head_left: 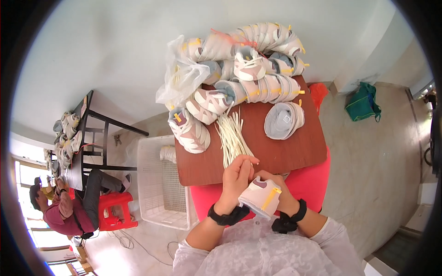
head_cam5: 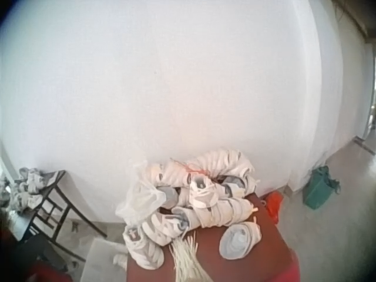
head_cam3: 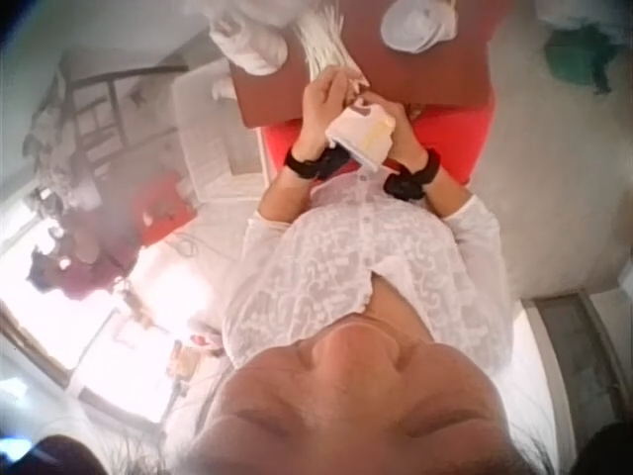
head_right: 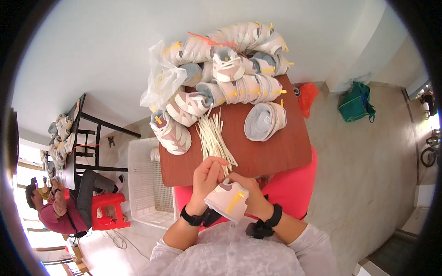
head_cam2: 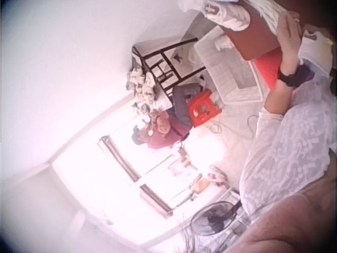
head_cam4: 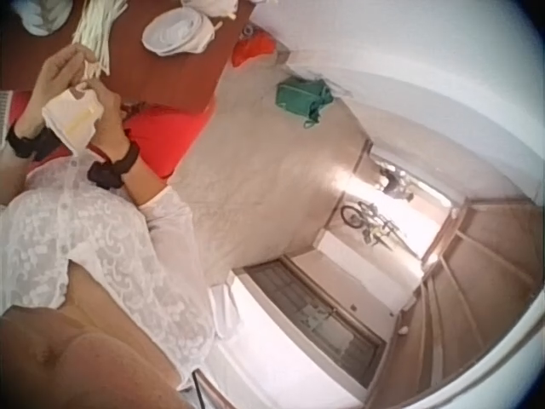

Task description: Lacing and assembling shoe components in a footwear manufacturing facility.

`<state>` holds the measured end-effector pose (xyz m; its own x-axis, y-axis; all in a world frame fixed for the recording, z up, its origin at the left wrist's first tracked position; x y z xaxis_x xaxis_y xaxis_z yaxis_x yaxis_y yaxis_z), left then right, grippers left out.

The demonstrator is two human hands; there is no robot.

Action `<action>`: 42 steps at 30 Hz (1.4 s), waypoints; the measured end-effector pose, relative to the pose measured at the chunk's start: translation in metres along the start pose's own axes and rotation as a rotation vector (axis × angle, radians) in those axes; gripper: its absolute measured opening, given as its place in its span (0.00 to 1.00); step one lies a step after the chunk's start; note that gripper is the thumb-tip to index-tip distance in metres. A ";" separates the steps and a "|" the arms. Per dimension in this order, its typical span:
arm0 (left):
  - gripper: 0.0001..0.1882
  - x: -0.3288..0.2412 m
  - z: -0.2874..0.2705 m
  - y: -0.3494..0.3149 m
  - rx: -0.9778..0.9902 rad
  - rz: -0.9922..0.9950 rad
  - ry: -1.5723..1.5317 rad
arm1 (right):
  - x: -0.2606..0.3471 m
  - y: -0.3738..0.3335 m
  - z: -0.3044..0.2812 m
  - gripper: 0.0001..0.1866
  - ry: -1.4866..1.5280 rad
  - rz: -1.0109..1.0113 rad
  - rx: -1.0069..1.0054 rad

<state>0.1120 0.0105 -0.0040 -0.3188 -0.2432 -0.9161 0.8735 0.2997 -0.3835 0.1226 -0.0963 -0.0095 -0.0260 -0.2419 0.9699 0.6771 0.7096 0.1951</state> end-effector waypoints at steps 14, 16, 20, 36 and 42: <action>0.08 -0.041 0.023 -0.094 0.100 0.522 0.238 | 0.025 -0.041 0.066 0.15 0.201 0.176 0.793; 0.08 -0.045 0.021 -0.092 0.080 0.558 0.245 | 0.015 -0.043 0.072 0.15 0.217 0.163 0.779; 0.09 -0.047 -0.001 -0.081 -0.004 0.467 0.238 | 0.020 -0.028 0.062 0.12 -0.001 0.179 0.753; 0.09 -0.052 0.020 -0.042 0.153 0.340 0.956 | 0.038 0.022 -0.041 0.09 -0.475 0.118 0.117; 0.08 -0.047 0.018 -0.034 0.098 0.352 0.820 | 0.023 0.015 -0.034 0.08 -0.328 0.163 0.173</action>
<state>0.1033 -0.0048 0.0541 -0.1561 0.5943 -0.7890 0.9858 0.1434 -0.0871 0.1570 -0.1133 0.0108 -0.1811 0.0874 0.9796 0.5588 0.8288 0.0293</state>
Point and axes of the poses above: each hand's wrist, its own y-axis towards the middle knuckle, its own z-axis out of the palm, x = y × z, the point moved 10 cm from there along y, towards the middle knuckle, and after that the axes turned 10 degrees about -z, right-handed, at the moved point
